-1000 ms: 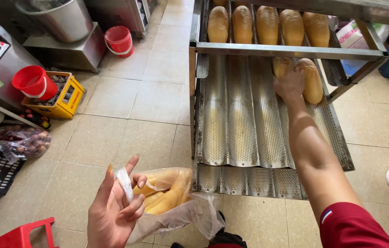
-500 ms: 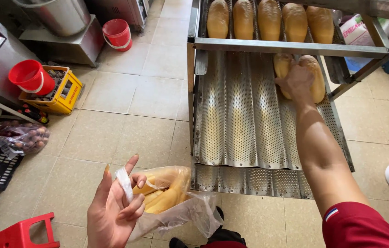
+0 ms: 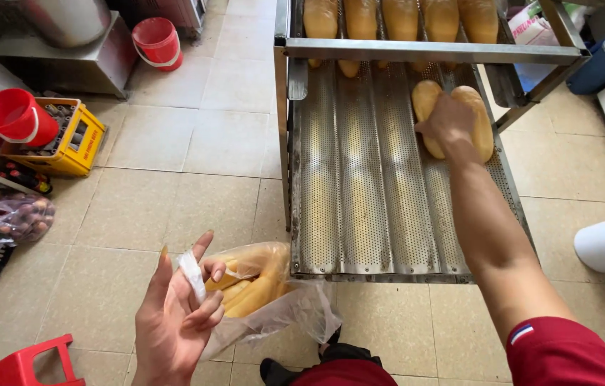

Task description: Gathering loaves of bread from a cooling rack and placing them into plastic bags for sale.

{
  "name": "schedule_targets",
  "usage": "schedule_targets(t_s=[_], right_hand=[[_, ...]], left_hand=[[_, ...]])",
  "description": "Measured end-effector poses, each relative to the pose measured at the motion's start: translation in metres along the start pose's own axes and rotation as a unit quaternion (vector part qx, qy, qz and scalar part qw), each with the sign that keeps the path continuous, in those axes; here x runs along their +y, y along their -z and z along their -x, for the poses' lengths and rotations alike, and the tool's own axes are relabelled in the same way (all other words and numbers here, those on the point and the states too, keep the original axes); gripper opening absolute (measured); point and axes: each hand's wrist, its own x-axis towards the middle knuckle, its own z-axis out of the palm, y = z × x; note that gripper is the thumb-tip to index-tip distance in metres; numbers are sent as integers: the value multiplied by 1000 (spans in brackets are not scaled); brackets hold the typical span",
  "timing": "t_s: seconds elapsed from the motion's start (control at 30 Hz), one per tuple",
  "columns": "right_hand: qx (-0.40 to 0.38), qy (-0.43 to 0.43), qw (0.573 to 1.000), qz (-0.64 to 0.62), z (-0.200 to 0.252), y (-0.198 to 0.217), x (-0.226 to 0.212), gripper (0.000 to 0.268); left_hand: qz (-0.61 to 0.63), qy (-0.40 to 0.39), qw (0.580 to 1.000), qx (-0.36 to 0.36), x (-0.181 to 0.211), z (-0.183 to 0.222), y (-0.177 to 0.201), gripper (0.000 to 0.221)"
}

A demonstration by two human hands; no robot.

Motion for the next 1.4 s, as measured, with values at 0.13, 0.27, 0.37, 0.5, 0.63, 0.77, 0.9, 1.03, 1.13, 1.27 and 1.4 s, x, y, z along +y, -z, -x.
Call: schedule_targets(t_s=[0.13,0.27,0.37,0.5,0.63,0.77,0.9,1.03,1.13,1.27,1.4], right_hand=[[-8,-4,1000,-18,-11,5,-2,80],[-22,-13,998,-51,-17,7,-1,77],[-60,-42,988,-137,-11,20,11,67],[-109,-59,979,-164,6,42,2,65],[-20,12,1000,-14,-22,-4,-2,97],[-8,86,996,35,-36,-20,-10,92],[-145,56,987,31,-48,-6,-23,110],[-180,60,978,84,-45,16,-29,109],[-171,90,978,76,-54,10,-21,117],[-176,132,975,36,-78,-9,4,116],[-198,125,968,96,-71,13,-5,111]], left_hand=[[16,-1,1000,-9,0,2,3,98],[15,-6,1000,-11,-1,2,3,97],[20,-4,1000,-15,-1,1,4,98],[25,-5,1000,-15,-2,0,4,99],[24,-5,999,-21,-1,-2,3,100],[18,1,1000,-17,-1,-4,-1,101],[0,-1,1000,14,-1,-5,-11,103],[-10,0,999,33,-1,-7,-11,105],[-2,-1,1000,26,-5,-13,-4,105],[-42,-1,999,11,-20,-37,-2,99],[-148,35,988,41,-49,-75,-1,90]])
